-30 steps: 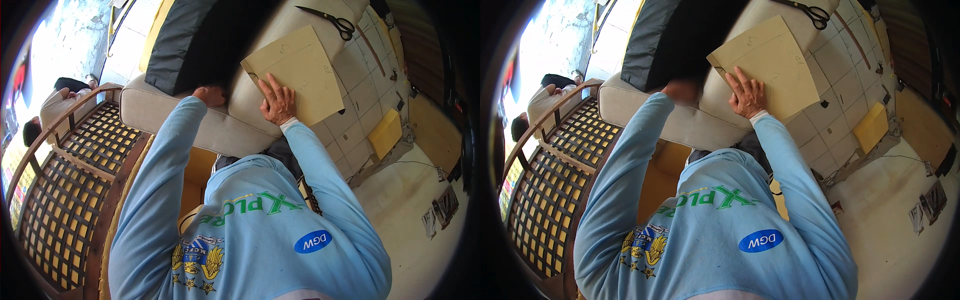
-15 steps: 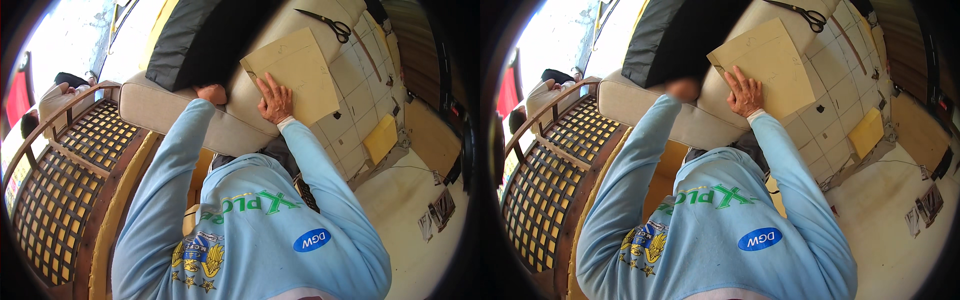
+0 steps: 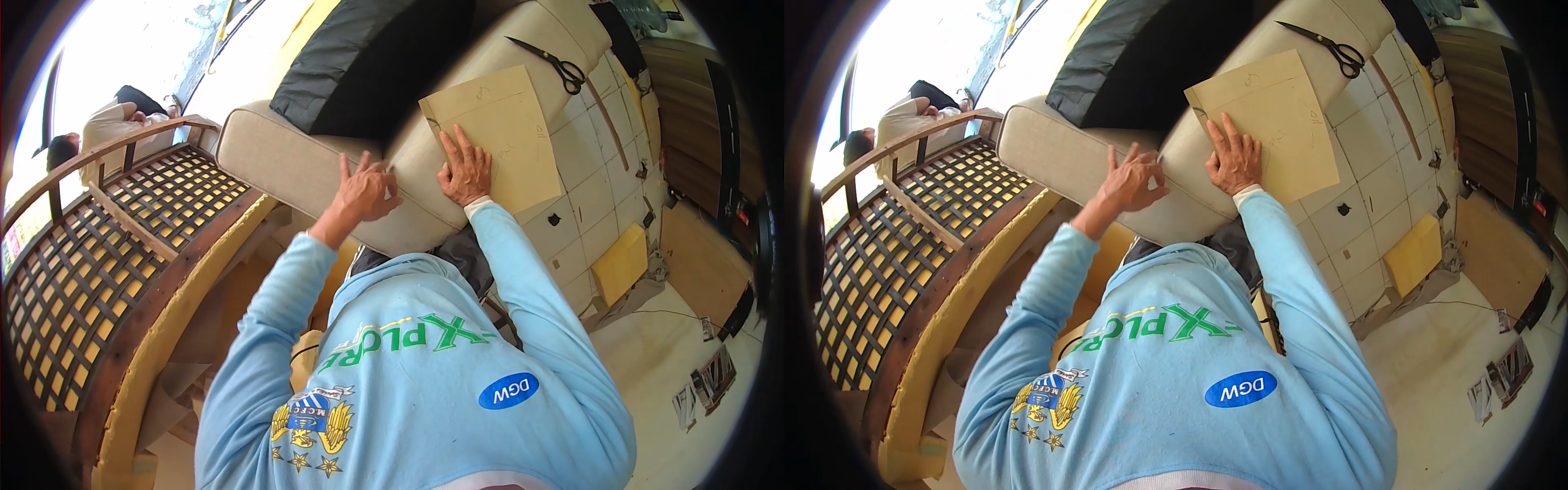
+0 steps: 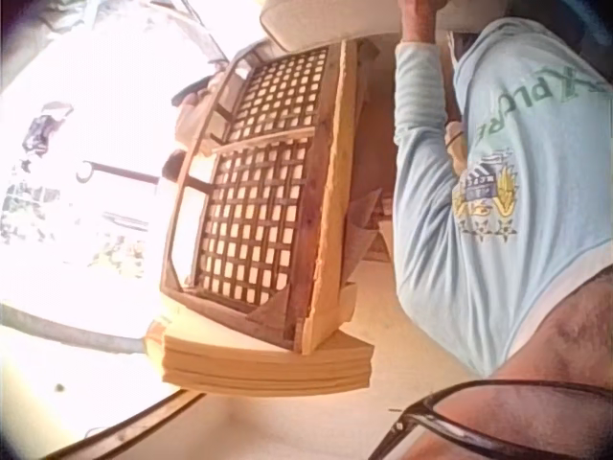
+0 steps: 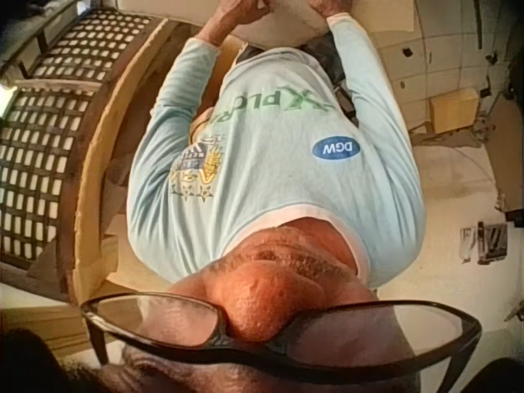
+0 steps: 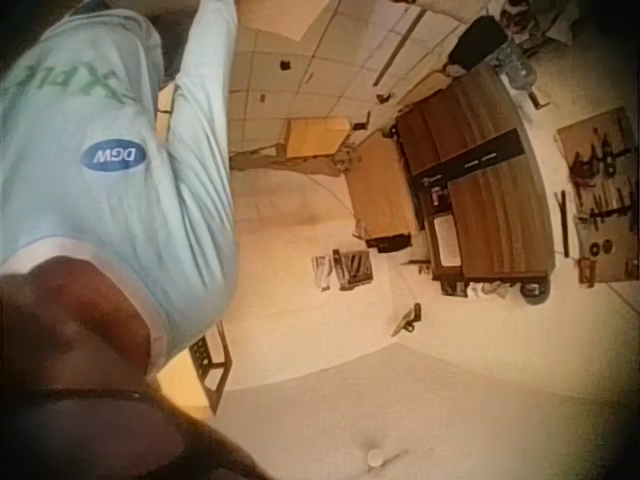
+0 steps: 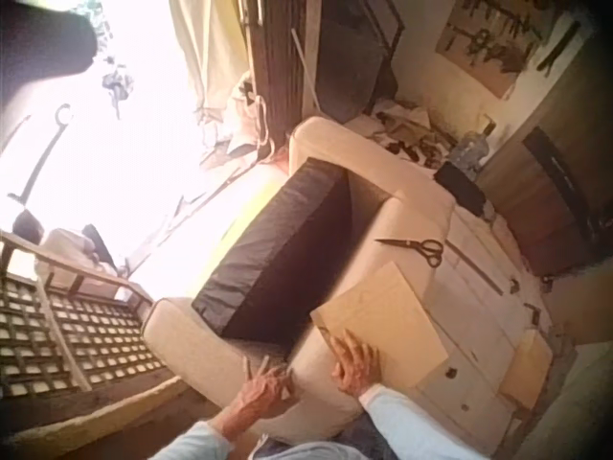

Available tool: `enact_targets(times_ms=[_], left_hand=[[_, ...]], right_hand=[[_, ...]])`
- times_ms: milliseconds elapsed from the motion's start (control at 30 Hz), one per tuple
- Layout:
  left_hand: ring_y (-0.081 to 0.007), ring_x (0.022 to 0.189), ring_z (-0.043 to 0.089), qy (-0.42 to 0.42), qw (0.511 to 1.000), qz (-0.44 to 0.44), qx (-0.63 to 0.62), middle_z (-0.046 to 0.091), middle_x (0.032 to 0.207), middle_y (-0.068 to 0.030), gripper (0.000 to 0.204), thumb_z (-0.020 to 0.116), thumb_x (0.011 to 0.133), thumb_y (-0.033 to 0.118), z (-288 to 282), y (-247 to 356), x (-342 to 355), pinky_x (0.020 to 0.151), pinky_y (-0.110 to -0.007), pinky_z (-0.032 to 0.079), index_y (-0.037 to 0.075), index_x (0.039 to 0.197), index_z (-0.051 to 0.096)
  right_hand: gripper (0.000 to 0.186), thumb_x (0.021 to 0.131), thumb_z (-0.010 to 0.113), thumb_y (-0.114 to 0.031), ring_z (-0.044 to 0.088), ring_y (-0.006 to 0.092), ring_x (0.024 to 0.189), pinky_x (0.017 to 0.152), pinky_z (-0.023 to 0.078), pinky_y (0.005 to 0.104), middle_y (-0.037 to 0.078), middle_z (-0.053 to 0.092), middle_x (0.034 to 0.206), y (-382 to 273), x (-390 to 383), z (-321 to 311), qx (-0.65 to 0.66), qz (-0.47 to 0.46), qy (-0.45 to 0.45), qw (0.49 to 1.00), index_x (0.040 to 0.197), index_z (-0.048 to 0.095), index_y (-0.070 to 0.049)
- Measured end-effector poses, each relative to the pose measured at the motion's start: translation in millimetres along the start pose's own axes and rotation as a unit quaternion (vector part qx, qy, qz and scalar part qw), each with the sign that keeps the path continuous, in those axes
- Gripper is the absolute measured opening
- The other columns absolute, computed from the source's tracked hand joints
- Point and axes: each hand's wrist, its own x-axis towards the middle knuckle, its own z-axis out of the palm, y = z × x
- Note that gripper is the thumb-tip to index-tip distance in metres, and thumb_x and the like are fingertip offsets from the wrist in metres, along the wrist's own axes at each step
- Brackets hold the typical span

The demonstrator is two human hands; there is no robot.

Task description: Fitting and securing a foam cushion piece onto the armrest of a furniture frame.

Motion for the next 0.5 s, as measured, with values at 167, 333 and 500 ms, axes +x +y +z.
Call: enact_targets(times_ms=[167,333,500], left_hand=[[-0.0504,0.151,-0.004,0.381,0.901,-0.208,-0.024,-0.003,0.165,-0.0249,0.094,0.075,0.079,0.056,70,-21,-23,0.114,-0.071,-0.004,0.026,0.156,0.030],[-0.0504,0.147,-0.023,0.369,0.909,-0.182,-0.067,-0.019,0.164,-0.0237,0.103,0.065,0.082,0.067,90,-50,-14,0.111,-0.071,-0.012,0.027,0.161,0.015],[-0.0493,0.145,-0.029,0.361,0.916,-0.158,-0.070,-0.023,0.163,-0.0228,0.106,0.062,0.080,0.074,98,-57,-13,0.109,-0.072,-0.015,0.028,0.162,0.013]], right_hand=[[0.077,0.071,0.065,-0.018,0.054,0.0283,0.091,0.081,0.043,0.0444,0.004,0.041,0.155,-1,-3,-5,-0.002,-0.012,-0.006,1.000,0.147,0.049,-0.024],[0.077,0.073,0.065,-0.019,0.055,0.0275,0.092,0.081,0.043,0.0445,0.004,0.040,0.156,-17,-23,-17,0.012,-0.078,-0.048,0.996,0.148,0.048,-0.026],[0.076,0.076,0.065,-0.019,0.054,0.0267,0.097,0.085,0.042,0.0434,0.004,0.036,0.158,-35,-40,-20,-0.006,-0.088,-0.146,0.985,0.149,0.047,-0.027]])
